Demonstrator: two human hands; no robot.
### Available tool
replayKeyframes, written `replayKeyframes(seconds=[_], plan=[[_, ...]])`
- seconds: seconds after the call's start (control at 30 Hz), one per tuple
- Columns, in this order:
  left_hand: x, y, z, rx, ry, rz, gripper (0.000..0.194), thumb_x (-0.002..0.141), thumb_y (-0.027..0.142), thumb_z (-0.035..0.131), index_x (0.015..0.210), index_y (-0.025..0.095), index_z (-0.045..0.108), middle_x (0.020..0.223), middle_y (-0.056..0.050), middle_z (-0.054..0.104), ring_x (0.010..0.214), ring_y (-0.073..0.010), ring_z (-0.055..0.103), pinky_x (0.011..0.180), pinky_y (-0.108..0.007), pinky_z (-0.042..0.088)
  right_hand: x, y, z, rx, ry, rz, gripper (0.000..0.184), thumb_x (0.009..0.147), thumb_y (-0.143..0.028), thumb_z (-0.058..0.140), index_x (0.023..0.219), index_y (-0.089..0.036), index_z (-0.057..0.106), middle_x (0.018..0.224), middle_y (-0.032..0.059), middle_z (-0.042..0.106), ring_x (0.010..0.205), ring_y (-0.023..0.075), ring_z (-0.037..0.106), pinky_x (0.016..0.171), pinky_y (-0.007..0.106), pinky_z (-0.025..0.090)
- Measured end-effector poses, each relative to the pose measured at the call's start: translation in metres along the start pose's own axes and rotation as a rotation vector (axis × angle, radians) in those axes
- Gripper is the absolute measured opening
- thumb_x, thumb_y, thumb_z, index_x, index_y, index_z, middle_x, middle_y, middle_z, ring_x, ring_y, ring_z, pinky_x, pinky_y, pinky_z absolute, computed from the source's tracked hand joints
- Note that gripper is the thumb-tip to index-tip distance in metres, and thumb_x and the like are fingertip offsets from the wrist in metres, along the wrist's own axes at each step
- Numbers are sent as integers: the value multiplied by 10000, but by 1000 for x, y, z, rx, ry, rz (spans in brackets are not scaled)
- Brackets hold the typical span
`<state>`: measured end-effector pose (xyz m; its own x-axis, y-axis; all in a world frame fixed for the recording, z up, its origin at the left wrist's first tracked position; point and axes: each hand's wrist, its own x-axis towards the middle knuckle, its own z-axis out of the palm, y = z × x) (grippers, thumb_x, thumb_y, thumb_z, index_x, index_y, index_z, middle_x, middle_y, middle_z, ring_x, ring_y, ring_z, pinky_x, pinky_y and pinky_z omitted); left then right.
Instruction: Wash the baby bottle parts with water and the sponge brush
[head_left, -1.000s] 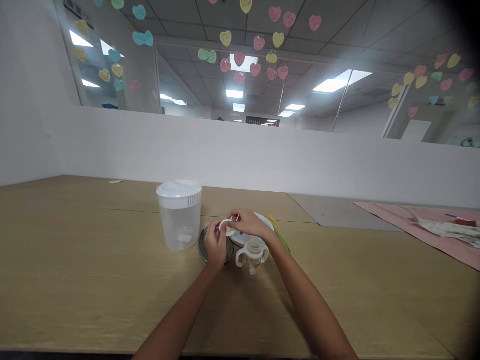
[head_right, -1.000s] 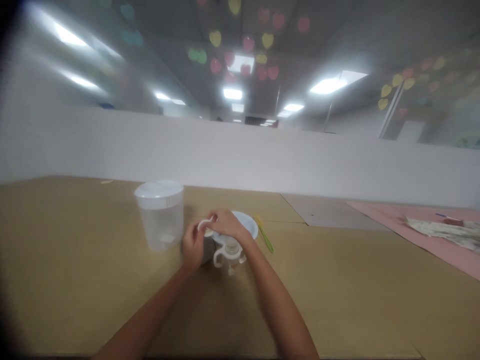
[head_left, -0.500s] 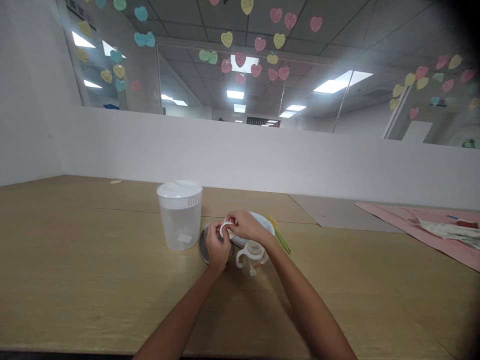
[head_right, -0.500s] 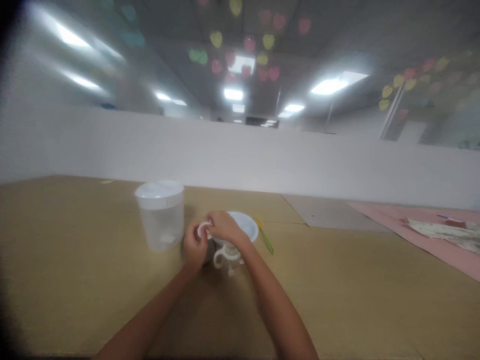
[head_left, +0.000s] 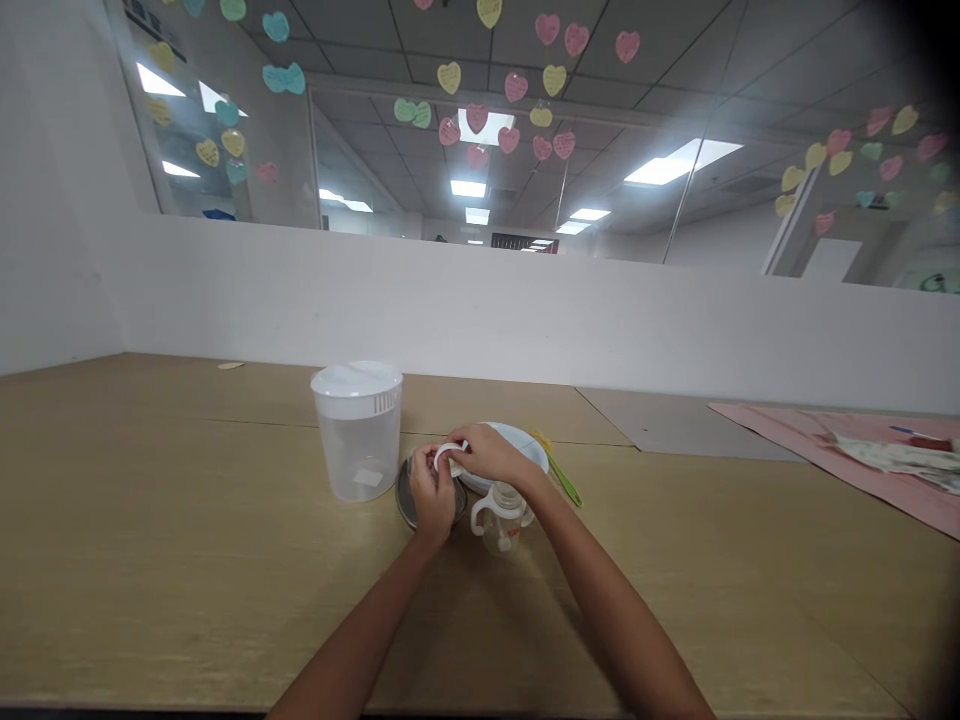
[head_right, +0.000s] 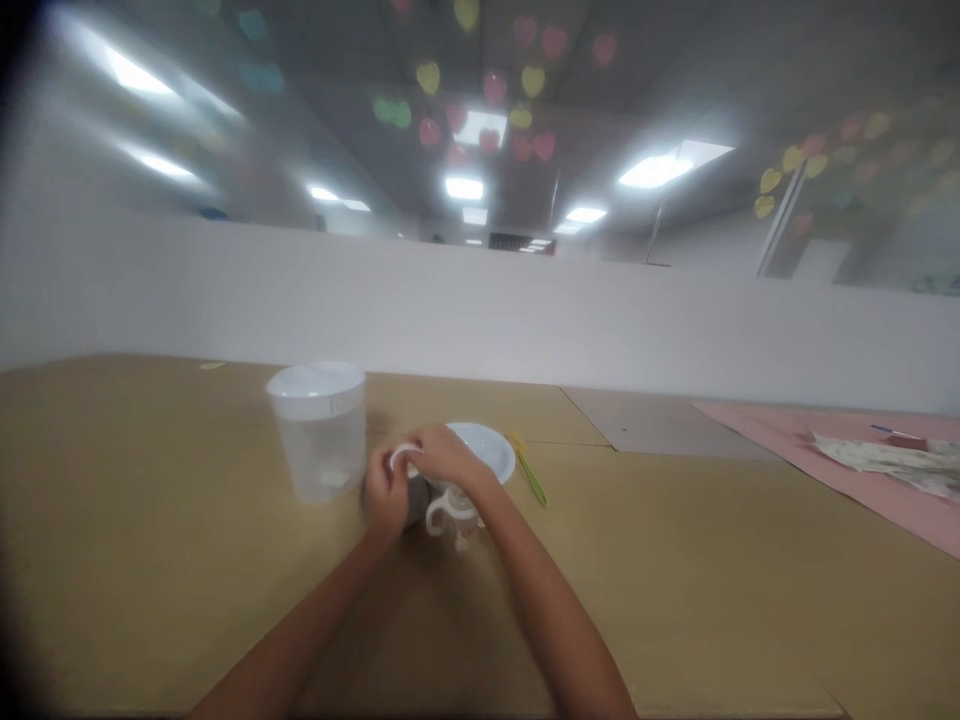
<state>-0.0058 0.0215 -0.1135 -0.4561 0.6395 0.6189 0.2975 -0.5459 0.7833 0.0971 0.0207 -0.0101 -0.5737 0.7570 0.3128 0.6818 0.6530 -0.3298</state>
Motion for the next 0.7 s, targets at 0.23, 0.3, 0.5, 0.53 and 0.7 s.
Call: replayKeyframes(seconds=[0.23, 0.3, 0.5, 0.53, 0.7], plan=[[-5, 8, 0, -24, -12, 9, 204, 816, 376, 431, 874, 191, 493, 819, -39, 554, 764, -160, 532, 707, -268, 414, -1, 0, -2, 43, 1, 2, 213, 723, -148, 470, 817, -146, 661, 761, 23, 624, 666, 111, 497, 617, 202, 336], [-5, 10, -1, 0, 11, 17, 183, 813, 364, 431, 854, 192, 480, 803, -35, 546, 747, -160, 527, 698, -271, 414, 0, -3, 1, 3, 35, 6, 216, 705, -131, 471, 790, -150, 668, 774, 33, 629, 697, 121, 508, 630, 204, 337], [-2, 7, -2, 2, 32, -39, 156, 791, 348, 440, 829, 197, 457, 791, -29, 537, 739, -163, 526, 690, -282, 418, 4, -7, 9, -37, 84, 14, 183, 709, -149, 499, 752, -165, 676, 780, 43, 636, 706, 128, 531, 642, 209, 345], [-1, 6, -1, -15, 39, -73, 172, 791, 361, 437, 836, 197, 459, 785, -26, 537, 730, -162, 526, 682, -281, 419, 5, -6, 10, -15, 103, 16, 175, 719, -169, 508, 767, -164, 676, 788, 44, 638, 697, 125, 532, 643, 208, 349], [2, 6, 0, -139, 102, -165, 260, 796, 418, 432, 923, 196, 482, 848, -28, 552, 790, -157, 535, 717, -271, 423, 10, -2, 17, 104, 168, 27, 182, 744, -231, 534, 840, -155, 668, 827, 47, 641, 693, 118, 530, 636, 202, 363]])
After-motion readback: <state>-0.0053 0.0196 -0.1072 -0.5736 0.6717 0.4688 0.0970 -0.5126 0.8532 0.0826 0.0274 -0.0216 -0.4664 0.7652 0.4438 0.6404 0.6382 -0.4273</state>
